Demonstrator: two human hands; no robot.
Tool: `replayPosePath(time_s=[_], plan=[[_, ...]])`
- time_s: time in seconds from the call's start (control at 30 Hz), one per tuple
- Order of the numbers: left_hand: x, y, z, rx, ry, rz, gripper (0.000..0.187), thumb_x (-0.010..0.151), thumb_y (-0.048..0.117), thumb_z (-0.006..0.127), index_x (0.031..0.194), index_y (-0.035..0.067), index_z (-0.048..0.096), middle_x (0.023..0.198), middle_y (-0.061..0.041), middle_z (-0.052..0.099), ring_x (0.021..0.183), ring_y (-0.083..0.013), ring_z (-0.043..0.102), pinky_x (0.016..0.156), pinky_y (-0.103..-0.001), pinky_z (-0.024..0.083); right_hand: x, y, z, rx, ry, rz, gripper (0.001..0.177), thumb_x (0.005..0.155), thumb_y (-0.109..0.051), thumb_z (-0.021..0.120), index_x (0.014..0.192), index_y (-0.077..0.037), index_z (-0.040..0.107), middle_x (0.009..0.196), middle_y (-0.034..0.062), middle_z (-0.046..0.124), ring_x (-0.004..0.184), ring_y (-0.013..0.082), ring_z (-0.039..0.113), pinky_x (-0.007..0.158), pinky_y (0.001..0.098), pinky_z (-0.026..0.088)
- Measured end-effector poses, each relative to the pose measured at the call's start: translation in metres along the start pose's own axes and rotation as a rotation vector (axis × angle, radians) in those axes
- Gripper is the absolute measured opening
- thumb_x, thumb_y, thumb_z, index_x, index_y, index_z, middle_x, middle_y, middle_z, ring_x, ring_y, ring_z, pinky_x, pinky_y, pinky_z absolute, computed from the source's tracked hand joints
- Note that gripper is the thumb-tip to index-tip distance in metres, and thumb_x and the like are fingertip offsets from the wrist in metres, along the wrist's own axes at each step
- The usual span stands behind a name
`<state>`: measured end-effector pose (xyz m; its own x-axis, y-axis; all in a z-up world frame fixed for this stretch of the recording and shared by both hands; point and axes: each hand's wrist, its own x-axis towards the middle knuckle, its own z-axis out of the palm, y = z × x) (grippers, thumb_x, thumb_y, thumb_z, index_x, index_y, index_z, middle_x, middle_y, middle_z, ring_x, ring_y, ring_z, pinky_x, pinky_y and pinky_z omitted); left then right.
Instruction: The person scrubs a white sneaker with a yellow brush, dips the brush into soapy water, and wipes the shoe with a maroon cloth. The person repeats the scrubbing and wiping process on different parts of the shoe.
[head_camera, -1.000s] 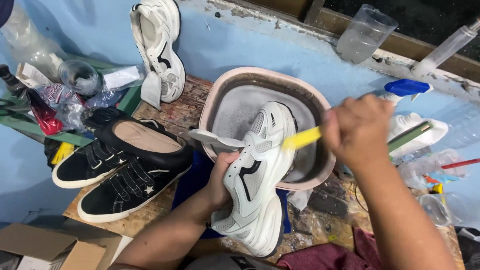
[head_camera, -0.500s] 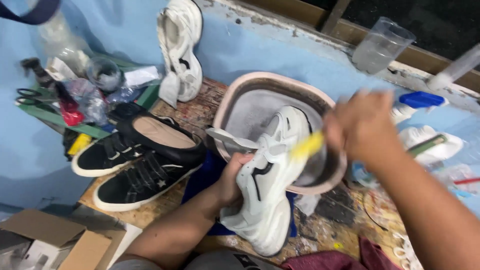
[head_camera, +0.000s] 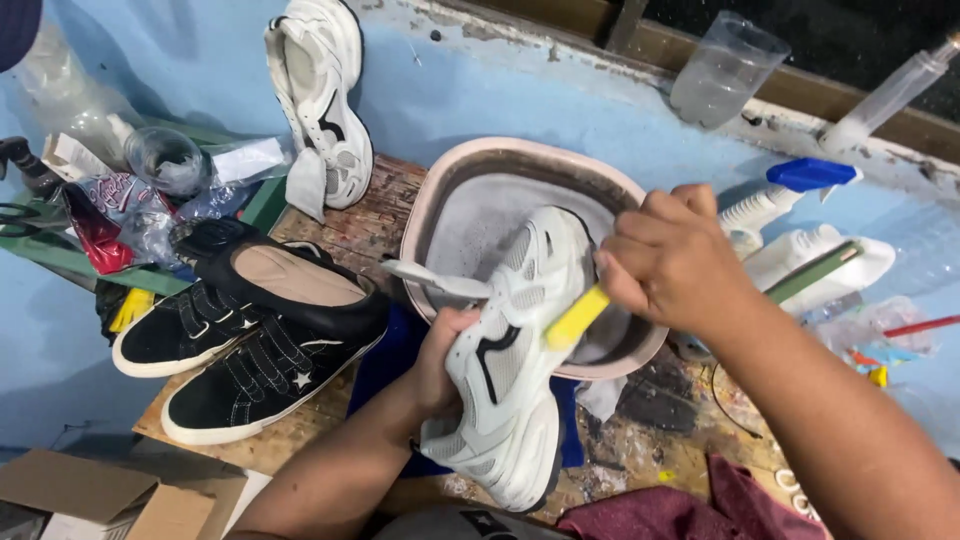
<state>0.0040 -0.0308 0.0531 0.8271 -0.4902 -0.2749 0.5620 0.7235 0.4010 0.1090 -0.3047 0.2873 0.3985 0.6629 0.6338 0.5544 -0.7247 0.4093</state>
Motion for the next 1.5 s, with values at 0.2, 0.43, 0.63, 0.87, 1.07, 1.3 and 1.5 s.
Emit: replayPosePath(time_s=[0.2,0.43,0.63,0.87,1.07,1.3,1.5], plan=[[0.008,0.001,-0.007,0.033,0.029,-0.013,0.052,0.085,0.035,0.062,0.126,0.003,0.068,0.127,-0.023,0.071,0.113,-0.033,0.067,0.108,-0.046,0.045,-0.009,0.005,0.015,0.042,-0.005,-0.001,0.046,0.112,-0.032,0.053,0.069,-0.018,0.057,0.063,-0.0042,0.047,0.067,0.0224,0.047,0.083,0.0392,0.035],[-0.03,0.011,0.041,-0.032,-0.071,0.028,0.06,0.086,0.032,0.058,0.139,0.004,0.061,0.136,-0.029,0.064,0.121,-0.0371,0.062,0.112,-0.054,0.042,0.008,0.004,0.013,0.209,-0.021,-0.197,0.046,0.104,-0.036,0.049,0.062,-0.017,0.053,0.059,-0.0008,0.046,0.063,0.0245,0.046,0.077,0.0408,0.036],[-0.036,0.02,0.045,0.08,-0.192,0.056,0.057,0.085,0.023,0.055,0.136,-0.001,0.061,0.125,-0.024,0.068,0.113,-0.0339,0.065,0.104,-0.046,0.047,0.035,-0.026,-0.02,0.352,-0.014,-0.378,0.046,0.102,-0.031,0.047,0.058,-0.018,0.053,0.056,0.0003,0.043,0.061,0.0212,0.043,0.077,0.0372,0.039],[-0.029,0.019,0.035,0.065,-0.237,0.017,0.063,0.083,0.02,0.046,0.14,-0.005,0.058,0.127,-0.025,0.067,0.114,-0.0347,0.064,0.103,-0.042,0.048,0.061,-0.031,-0.031,0.516,0.108,-0.516,0.033,0.096,-0.008,0.048,0.064,-0.015,0.045,0.06,-0.0007,0.036,0.065,0.0199,0.047,0.088,0.0411,0.035],[-0.027,0.023,0.033,0.186,-0.291,0.104,0.05,0.088,0.017,0.047,0.127,-0.007,0.065,0.119,-0.021,0.071,0.108,-0.0296,0.067,0.099,-0.038,0.05,0.079,0.011,-0.009,0.293,-0.021,-0.555,0.046,0.104,-0.016,0.046,0.059,-0.016,0.046,0.062,0.0033,0.035,0.069,0.023,0.042,0.088,0.0419,0.034],[-0.031,0.02,0.031,0.175,-0.37,0.118,0.048,0.09,0.026,0.045,0.121,-0.005,0.066,0.112,-0.02,0.072,0.102,-0.0282,0.069,0.094,-0.037,0.053,0.08,-0.029,-0.037,0.605,-0.074,-0.727,0.026,0.095,-0.02,0.069,0.07,-0.021,0.068,0.057,-0.0043,0.05,0.062,0.0195,0.048,0.078,0.0316,0.04],[-0.022,0.017,0.028,0.014,-0.371,0.082,0.056,0.088,0.024,0.049,0.137,0.0,0.058,0.118,-0.015,0.071,0.106,-0.0257,0.068,0.096,-0.036,0.051,0.059,-0.062,-0.033,0.677,0.068,-0.588,0.035,0.093,-0.009,0.047,0.058,-0.013,0.047,0.05,-0.0084,0.037,0.04,0.0088,0.043,0.035,0.0185,0.032]])
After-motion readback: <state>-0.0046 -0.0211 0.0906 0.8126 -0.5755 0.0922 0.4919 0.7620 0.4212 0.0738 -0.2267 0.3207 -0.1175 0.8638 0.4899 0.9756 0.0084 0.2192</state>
